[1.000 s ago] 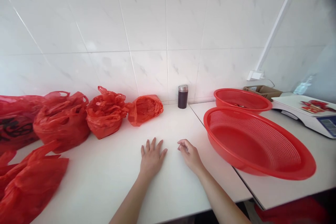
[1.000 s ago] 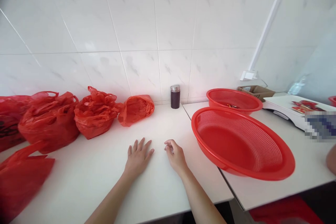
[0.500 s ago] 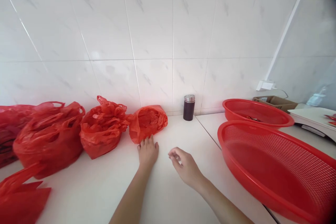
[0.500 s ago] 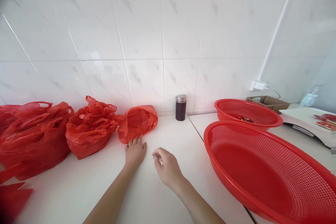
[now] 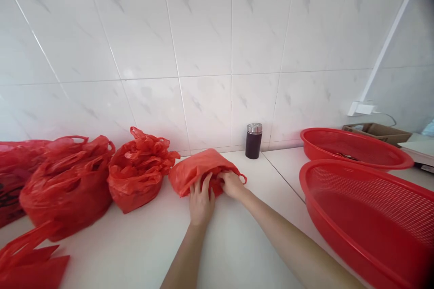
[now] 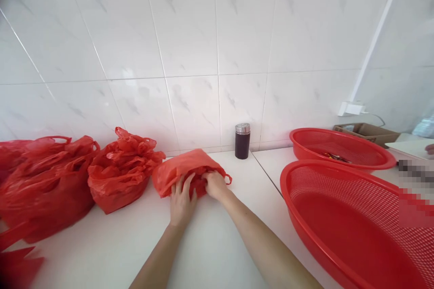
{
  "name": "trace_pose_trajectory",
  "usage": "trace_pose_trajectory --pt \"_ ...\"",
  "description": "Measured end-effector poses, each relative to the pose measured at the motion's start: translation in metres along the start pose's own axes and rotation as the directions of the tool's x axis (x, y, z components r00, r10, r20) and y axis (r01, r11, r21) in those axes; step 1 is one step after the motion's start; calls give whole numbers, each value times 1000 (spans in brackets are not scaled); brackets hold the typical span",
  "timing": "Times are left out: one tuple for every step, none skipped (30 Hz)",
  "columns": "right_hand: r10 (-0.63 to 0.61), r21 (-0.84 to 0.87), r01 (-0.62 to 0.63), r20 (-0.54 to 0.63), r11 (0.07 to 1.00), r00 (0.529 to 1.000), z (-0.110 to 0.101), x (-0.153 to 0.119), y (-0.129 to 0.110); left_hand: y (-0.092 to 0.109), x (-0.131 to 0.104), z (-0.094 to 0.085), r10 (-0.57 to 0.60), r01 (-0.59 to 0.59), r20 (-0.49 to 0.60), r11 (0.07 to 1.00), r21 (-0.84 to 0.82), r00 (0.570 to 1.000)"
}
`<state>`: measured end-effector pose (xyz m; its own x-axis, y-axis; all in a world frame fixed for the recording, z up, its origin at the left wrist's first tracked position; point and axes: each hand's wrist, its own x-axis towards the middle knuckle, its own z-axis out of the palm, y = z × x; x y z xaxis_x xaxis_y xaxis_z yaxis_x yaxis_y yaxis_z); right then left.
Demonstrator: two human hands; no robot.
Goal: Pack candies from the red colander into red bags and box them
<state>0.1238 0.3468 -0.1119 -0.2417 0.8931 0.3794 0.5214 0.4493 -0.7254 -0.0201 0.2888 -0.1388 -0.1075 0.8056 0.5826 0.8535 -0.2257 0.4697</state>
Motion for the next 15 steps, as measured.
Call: trace_pose_trajectory --pt "-15 47 14 19 999 1000 -2 -4 0 -2 1 1 -14 13 -2 999 -33 1000" --pt "-26 99 23 31 995 999 -5 -8 -1 -4 3 2 -35 35 -1 997 -69 999" --pt "-31 154 25 36 988 999 -8 -13 -3 -6 4 3 -61 61 0 993 -105 998" --pt "-29 214 21 35 977 999 -12 -17 -6 -9 5 4 -91 90 1 986 -139 996" --pt "-20 279 12 26 960 999 -16 -22 -10 -11 6 4 -117 116 4 979 -170 993" --pt "-6 346 2 11 938 1000 -20 -27 -14 -13 7 4 -137 136 9 971 -195 991" --pt "13 412 -8 -9 911 1000 -25 -33 -19 -14 8 4 -146 147 18 965 -216 989" --pt "34 476 -14 -33 879 999 -30 -38 -23 -14 9 3 -147 150 30 962 -230 989" --pt "56 535 -15 -60 845 997 -34 -43 -28 -14 10 3 -144 151 45 959 -239 989" --pt "78 586 -11 -89 810 993 -39 -48 -32 -14 11 3 -143 154 60 959 -240 988" --pt "99 629 -5 -114 777 989 -43 -53 -35 -13 11 3 -149 162 72 959 -233 986" --pt "117 666 1 -133 746 984 -47 -57 -37 -12 12 3 -160 175 81 960 -219 984" --pt "132 695 6 -145 719 981 -51 -61 -39 -12 13 3 -173 188 89 962 -199 981" --pt "144 717 7 -149 697 978 -54 -65 -41 -11 13 3 -184 198 95 964 -175 978" --pt "154 737 5 -148 676 977 -57 -70 -43 -11 13 3 -189 202 98 968 -149 977"
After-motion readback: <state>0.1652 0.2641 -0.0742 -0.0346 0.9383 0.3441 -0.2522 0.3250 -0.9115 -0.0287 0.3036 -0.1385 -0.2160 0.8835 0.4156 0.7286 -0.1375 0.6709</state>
